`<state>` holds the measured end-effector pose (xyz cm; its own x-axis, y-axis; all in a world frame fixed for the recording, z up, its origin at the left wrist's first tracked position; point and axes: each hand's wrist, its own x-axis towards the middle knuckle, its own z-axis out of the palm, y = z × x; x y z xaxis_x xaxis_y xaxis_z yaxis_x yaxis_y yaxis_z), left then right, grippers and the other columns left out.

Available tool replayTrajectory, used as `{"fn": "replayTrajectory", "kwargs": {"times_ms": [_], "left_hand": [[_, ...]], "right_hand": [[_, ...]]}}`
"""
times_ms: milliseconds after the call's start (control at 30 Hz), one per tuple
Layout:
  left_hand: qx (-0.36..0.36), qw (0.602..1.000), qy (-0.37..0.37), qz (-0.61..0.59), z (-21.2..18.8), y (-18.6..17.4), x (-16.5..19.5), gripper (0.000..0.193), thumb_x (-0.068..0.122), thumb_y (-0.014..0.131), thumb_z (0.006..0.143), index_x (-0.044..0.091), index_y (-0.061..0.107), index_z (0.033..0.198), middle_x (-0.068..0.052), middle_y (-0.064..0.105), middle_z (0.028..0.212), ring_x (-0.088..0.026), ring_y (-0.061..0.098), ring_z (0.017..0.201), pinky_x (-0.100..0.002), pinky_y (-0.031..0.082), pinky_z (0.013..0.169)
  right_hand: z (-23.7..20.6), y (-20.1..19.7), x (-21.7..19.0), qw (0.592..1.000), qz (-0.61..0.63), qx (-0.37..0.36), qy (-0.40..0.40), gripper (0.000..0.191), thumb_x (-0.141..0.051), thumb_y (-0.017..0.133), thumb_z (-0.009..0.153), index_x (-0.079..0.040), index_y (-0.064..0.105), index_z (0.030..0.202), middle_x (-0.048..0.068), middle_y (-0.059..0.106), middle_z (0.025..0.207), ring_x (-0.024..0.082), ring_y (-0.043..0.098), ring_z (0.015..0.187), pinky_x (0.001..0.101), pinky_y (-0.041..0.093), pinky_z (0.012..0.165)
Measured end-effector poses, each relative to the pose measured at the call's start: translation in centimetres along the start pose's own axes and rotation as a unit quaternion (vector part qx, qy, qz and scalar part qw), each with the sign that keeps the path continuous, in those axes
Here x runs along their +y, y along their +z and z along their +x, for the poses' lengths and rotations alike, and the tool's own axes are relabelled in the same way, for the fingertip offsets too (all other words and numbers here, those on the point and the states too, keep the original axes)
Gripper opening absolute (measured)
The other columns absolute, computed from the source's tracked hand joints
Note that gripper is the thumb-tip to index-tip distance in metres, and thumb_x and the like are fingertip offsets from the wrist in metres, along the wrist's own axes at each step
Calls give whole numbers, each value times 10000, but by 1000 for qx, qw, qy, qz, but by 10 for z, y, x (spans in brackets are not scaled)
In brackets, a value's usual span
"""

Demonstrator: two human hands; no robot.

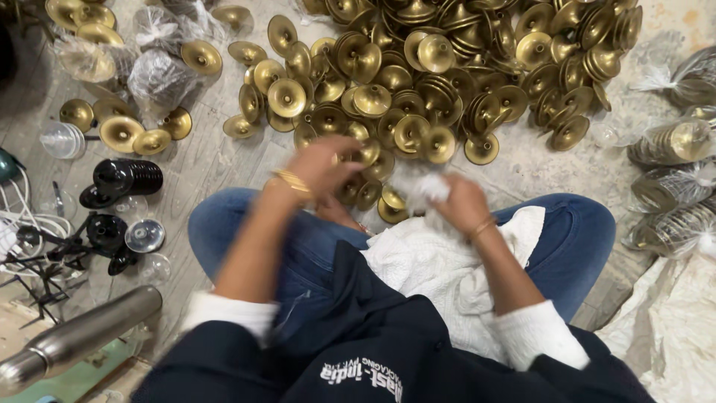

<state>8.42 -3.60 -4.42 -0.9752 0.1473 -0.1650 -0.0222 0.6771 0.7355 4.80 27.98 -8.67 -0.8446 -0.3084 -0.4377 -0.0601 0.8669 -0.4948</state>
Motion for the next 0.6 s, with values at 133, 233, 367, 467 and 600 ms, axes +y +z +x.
{"fn": "replayTrajectory", "kwargs": {"times_ms": [133,233,367,467,600], "left_hand": [[-166,935,-309,-42,-64,-97,-94,513,455,603,975,84,641,1328,-174,699,1295,-314,667,1163,-452,532,961],[-267,843,-350,-310,-88,-69,-131,587,466,557,978,153,500,1472,-148,664,1371,-275,628,1256,-417,507,1031],[-385,735,-325,-454,-42,-30,-151,853,457,615,890,294,159,1592,-222,570,1456,-335,550,1352,-483,475,1068],[-367,783,-331,-378,37,-20,-141,1069,506,685,750,306,63,1596,-209,491,1497,-390,537,1336,-595,497,1020],[-168,959,-86,-210,176,0,-104,768,497,659,959,-84,547,1448,-388,629,1397,-503,574,1250,-551,489,1019]], "right_hand": [[-41,53,-14,961,-118,-40,-246,481,-122,783,676,-104,687,1147,147,692,1091,340,665,1041,448,535,891],[-38,87,-29,954,-81,-38,-286,446,-95,766,672,-113,689,1111,137,671,1036,356,641,1007,458,519,855],[6,102,-35,922,-55,41,-381,499,-93,748,588,-102,682,1083,144,655,1039,378,638,994,474,507,818],[76,99,-47,928,-82,73,-356,573,-135,749,603,-88,662,1168,171,648,1166,375,629,1030,496,503,813],[199,45,-61,937,-46,160,-308,537,-284,698,710,36,711,1142,264,679,1111,437,635,994,550,489,849]]}}
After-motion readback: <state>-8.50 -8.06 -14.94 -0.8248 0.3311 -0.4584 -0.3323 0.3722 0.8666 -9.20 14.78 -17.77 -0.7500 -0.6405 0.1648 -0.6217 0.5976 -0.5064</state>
